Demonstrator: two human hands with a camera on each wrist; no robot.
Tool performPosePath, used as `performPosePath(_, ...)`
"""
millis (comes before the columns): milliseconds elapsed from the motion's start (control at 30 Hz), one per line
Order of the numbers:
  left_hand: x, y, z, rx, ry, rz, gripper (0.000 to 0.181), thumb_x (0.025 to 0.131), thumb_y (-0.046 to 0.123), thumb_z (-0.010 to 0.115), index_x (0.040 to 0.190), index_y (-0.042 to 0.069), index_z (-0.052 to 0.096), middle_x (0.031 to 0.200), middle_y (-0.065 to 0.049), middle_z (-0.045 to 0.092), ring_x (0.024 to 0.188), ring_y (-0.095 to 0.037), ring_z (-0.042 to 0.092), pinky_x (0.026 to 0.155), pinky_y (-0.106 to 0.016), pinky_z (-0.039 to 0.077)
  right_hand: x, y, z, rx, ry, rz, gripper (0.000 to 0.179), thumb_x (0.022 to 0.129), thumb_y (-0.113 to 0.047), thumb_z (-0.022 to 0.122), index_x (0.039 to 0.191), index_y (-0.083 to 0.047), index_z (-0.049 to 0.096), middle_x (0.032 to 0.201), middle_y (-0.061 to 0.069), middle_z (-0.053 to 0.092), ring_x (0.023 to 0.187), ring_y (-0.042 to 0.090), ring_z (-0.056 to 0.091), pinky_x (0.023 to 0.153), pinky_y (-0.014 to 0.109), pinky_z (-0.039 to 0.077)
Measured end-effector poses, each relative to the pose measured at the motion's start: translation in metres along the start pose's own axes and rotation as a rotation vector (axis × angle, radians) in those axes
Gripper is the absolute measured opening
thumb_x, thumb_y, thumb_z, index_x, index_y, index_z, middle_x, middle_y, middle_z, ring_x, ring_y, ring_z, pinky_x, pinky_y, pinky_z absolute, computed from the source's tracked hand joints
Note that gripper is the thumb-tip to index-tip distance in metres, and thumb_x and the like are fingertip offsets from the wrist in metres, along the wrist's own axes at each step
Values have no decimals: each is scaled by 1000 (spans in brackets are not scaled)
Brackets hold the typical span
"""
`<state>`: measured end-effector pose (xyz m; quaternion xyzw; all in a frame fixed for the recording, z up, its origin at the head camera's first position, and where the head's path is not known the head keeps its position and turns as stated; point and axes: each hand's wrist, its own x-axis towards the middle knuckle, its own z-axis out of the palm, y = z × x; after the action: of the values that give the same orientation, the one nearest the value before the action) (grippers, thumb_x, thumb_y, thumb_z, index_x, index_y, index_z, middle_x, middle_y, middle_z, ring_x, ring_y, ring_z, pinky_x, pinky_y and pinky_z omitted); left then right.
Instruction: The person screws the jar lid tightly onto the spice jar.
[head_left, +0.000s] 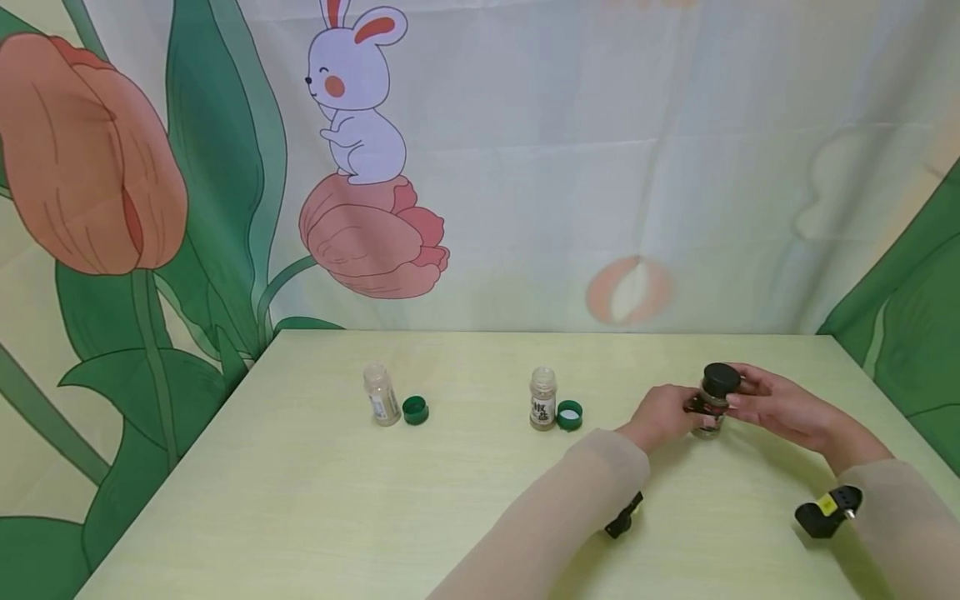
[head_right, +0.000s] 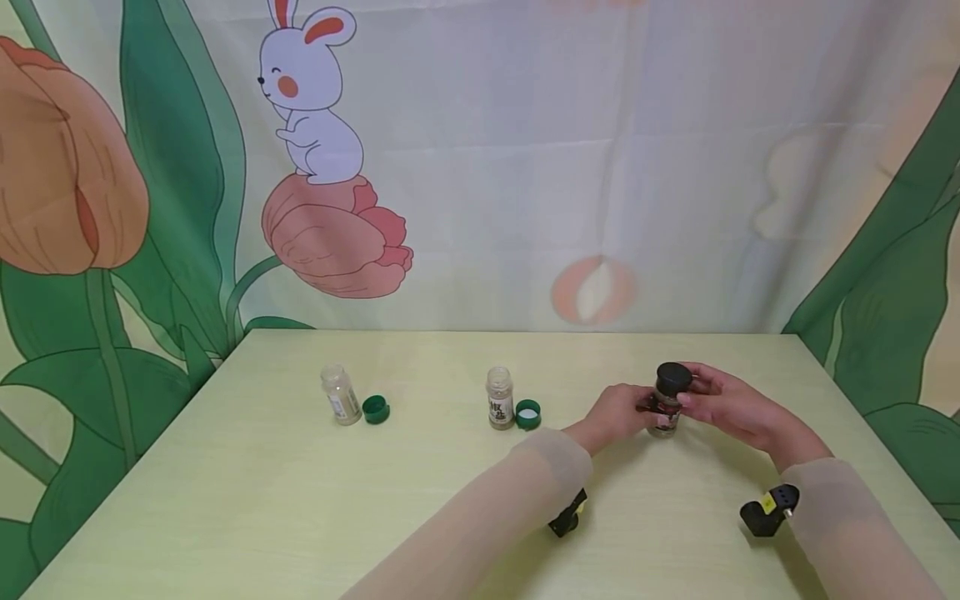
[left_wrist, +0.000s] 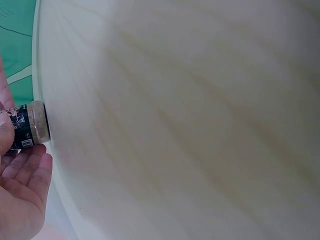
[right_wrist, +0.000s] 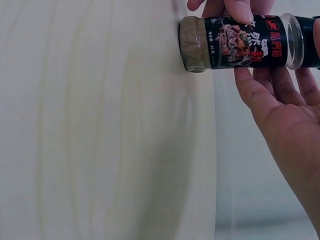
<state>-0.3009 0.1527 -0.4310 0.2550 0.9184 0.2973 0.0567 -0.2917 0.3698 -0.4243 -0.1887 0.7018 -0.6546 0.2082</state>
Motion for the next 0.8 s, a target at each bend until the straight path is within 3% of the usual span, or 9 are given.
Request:
performPosePath(133,-1,1,-1,1,-2,-4,31,94,33,75,123,20,74,110,7,79,93,-3,68,78,-10,45,0,3,-2,19,-18,-21,41,106,-1,47,131,-34,50,126,-24,63,115,-9,62,95,15,54)
performPosePath(333,-2,2,-2,14,0,-10,31,95,34,74,123,21,74,108,7,79,92,-2,68,76,-10,45,1,2,-1,-29,30,7,41,106,-3,50,142,-19,40,124,-25,62,113,-10,62,94,14,54)
performPosePath(567,-1,1,-1,9,-5,-17,34,95,33,74,126,21,73,112,7,79,98,-3,69,81,-10,46,1,-1,4,-84,92,56,34,105,-6,54,126,-33,48,119,-26,61,109,-10,62,92,14,54)
performPosePath(800,0,1,-1,14,-8,-9,34,95,33,73,126,21,72,112,6,79,99,-3,69,82,-10,47,2,-4,8,-124,119,75,32,105,-8,56,125,-32,47,116,-26,61,108,-9,62,91,14,54)
